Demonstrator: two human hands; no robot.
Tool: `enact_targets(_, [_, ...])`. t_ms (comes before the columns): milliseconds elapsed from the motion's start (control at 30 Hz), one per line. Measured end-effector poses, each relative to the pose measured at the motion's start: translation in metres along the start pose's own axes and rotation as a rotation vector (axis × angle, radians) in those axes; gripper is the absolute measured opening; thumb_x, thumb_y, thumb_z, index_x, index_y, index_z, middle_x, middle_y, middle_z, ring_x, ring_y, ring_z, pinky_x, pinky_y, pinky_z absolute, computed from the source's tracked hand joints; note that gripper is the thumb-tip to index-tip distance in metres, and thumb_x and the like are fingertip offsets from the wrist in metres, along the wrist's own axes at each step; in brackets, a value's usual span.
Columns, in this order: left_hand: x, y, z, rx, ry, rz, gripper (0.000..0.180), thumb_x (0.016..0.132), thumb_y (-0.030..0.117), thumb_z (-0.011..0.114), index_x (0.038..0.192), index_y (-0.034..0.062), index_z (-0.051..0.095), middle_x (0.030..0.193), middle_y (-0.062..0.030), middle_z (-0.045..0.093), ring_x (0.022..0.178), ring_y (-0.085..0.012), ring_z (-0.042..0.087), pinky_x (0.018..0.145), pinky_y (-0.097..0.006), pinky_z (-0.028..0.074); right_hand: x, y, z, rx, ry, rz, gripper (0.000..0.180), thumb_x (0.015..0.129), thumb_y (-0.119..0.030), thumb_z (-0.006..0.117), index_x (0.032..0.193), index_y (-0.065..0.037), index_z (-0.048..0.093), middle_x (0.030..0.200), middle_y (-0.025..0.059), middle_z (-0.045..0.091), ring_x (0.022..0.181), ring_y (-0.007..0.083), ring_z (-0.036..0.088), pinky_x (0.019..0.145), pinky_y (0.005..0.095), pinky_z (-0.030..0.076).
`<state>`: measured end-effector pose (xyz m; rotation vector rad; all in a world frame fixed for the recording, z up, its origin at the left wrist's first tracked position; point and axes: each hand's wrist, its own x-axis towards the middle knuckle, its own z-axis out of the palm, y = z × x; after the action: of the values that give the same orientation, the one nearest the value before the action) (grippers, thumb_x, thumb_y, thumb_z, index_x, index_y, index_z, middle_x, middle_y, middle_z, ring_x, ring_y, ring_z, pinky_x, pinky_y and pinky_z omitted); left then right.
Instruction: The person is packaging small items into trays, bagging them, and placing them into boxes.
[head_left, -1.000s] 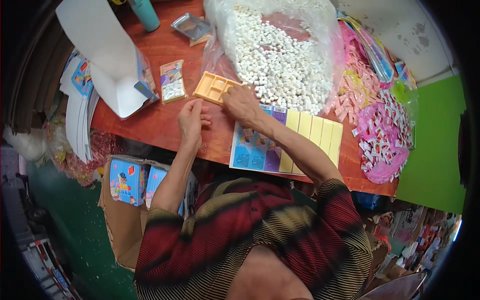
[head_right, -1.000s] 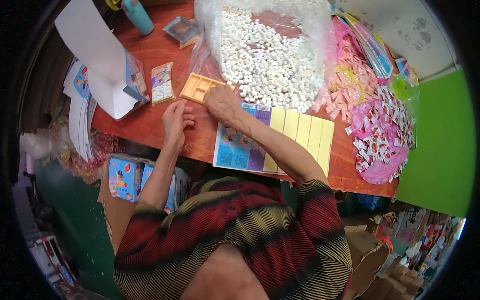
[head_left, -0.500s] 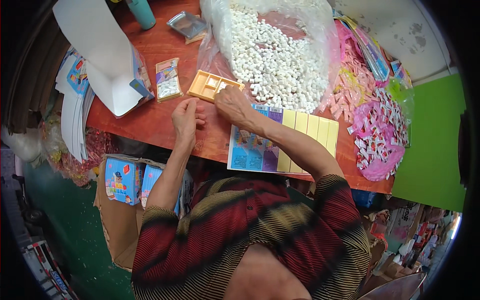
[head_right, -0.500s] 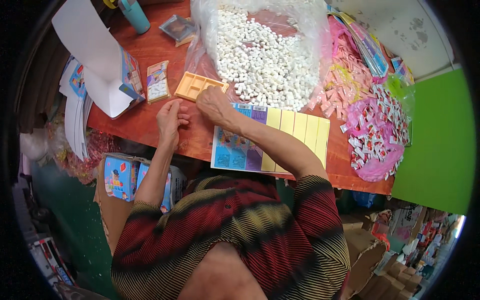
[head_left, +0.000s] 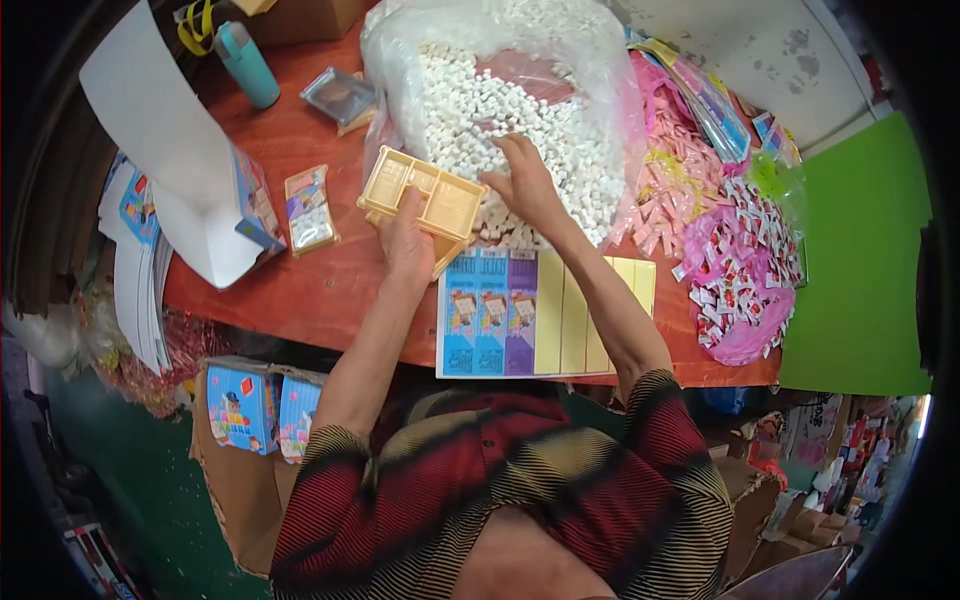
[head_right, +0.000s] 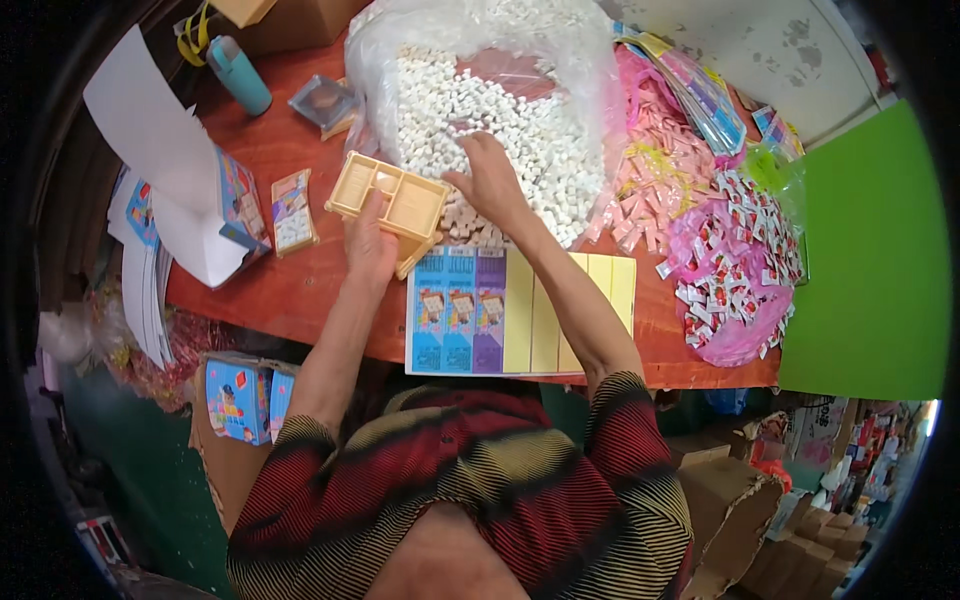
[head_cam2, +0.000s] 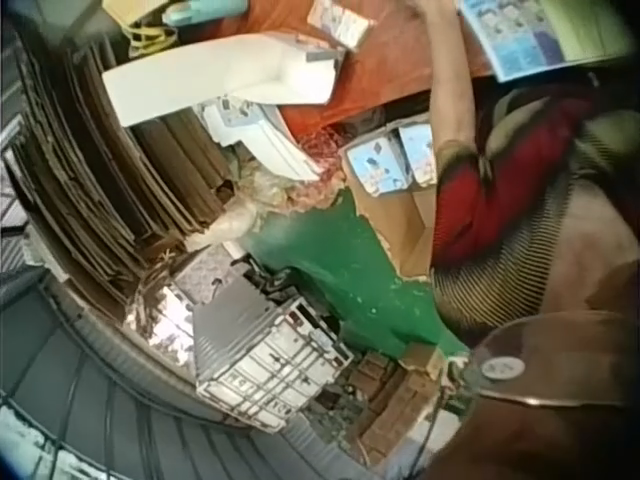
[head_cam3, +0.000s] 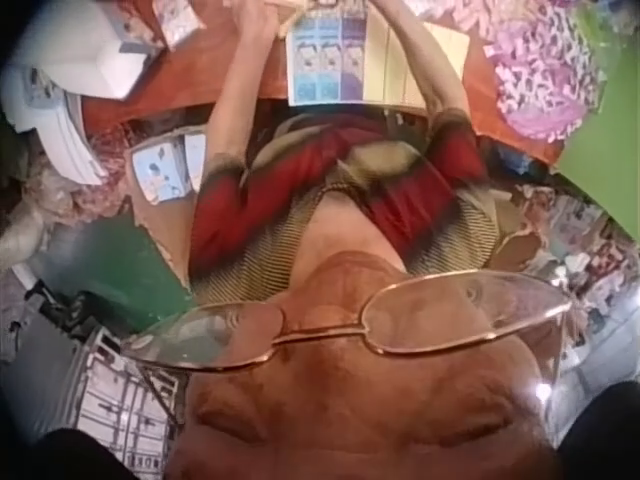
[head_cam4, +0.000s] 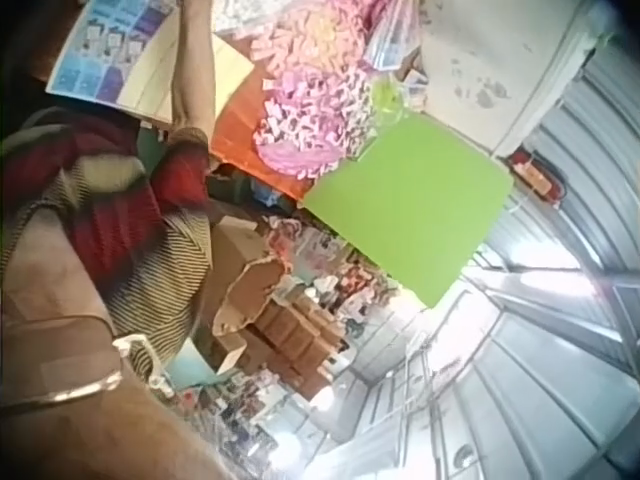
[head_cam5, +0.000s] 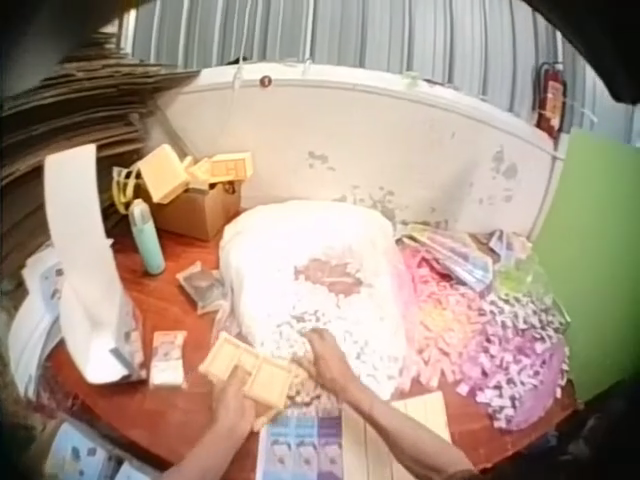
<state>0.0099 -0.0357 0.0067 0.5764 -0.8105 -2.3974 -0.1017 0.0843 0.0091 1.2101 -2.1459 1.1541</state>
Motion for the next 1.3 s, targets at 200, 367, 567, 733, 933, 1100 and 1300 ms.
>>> enact_targets(200, [0.023, -0.033, 0.021, -0.034, 0.134, 0.013, 0.037, 0.075, 0.006, 0.053, 0.108, -0.0017, 0.040, 0.100, -0.0087, 0.048, 0.088, -0.0190, 0.051, 0.076, -0.032, 0.045, -0.010, 0.031, 0.018, -0.337, -0.289, 0.190, 0.025, 0.067, -0.021, 0.056, 0.085, -0.005, 0.051, 0.081, 0.0149, 0.050, 0.077, 0.0329, 0.049, 0.068, 0.0404, 0.040])
enact_targets(367, [0.037, -0.044, 0.025, -0.044, 0.166, -0.093, 0.036, 0.081, 0.006, 0.045, 0.115, 0.0046, 0.034, 0.105, -0.0111, 0.045, 0.095, -0.0252, 0.048, 0.081, -0.041, 0.043, -0.012, 0.049, 0.014, -0.128, -0.175, 0.235, 0.019, 0.066, -0.018, 0.056, 0.079, -0.004, 0.052, 0.073, 0.0146, 0.053, 0.069, 0.0308, 0.052, 0.060, 0.0358, 0.042])
enact_targets(567, [0.044, -0.056, 0.033, -0.023, 0.190, -0.110, 0.033, 0.083, 0.010, 0.042, 0.115, 0.0046, 0.033, 0.108, -0.0122, 0.043, 0.097, -0.0268, 0.047, 0.080, -0.044, 0.043, 0.007, 0.065, 0.013, 0.442, 0.019, 0.908, 0.023, 0.074, -0.022, 0.054, 0.083, -0.001, 0.055, 0.065, 0.0028, 0.053, 0.060, 0.0079, 0.047, 0.053, 0.0226, 0.038])
enact_targets(733, [0.035, -0.062, 0.053, -0.030, 0.153, -0.131, 0.033, 0.084, 0.010, 0.039, 0.115, 0.0050, 0.033, 0.108, -0.0129, 0.044, 0.097, -0.0264, 0.048, 0.080, -0.044, 0.043, 0.003, 0.025, 0.033, 0.602, 0.259, 0.793, 0.027, 0.078, -0.025, 0.048, 0.075, 0.001, 0.054, 0.062, 0.0070, 0.055, 0.057, 0.0120, 0.049, 0.053, 0.0253, 0.039])
enact_targets(933, [0.044, -0.062, 0.040, -0.052, 0.126, -0.155, 0.031, 0.085, 0.010, 0.035, 0.115, 0.0052, 0.033, 0.109, -0.0130, 0.044, 0.097, -0.0260, 0.048, 0.082, -0.044, 0.041, 0.017, 0.017, 0.030, 0.932, 0.379, 0.864, 0.016, 0.080, -0.014, 0.044, 0.078, 0.001, 0.050, 0.068, 0.0095, 0.058, 0.065, 0.0119, 0.055, 0.062, 0.0223, 0.042])
enact_targets(1100, [0.047, -0.063, 0.040, -0.168, 0.033, -0.372, 0.030, 0.086, 0.014, 0.030, 0.114, 0.0056, 0.035, 0.110, -0.0126, 0.044, 0.101, -0.0263, 0.044, 0.086, -0.045, 0.037, 0.010, 0.032, 0.004, 0.739, 0.426, 0.899, 0.014, 0.078, -0.014, 0.046, 0.076, 0.000, 0.050, 0.073, 0.0113, 0.058, 0.070, 0.0167, 0.056, 0.066, 0.0256, 0.043])
enact_targets(1300, [0.048, -0.056, 0.039, -0.008, 0.001, -0.437, 0.028, 0.085, 0.016, 0.036, 0.110, 0.0061, 0.040, 0.108, -0.0119, 0.046, 0.099, -0.0254, 0.046, 0.085, -0.042, 0.039, -0.005, 0.005, 0.022, -0.266, 0.037, 0.073, 0.018, 0.070, -0.013, 0.051, 0.086, -0.005, 0.054, 0.082, 0.0116, 0.050, 0.074, 0.0272, 0.050, 0.066, 0.0349, 0.041])
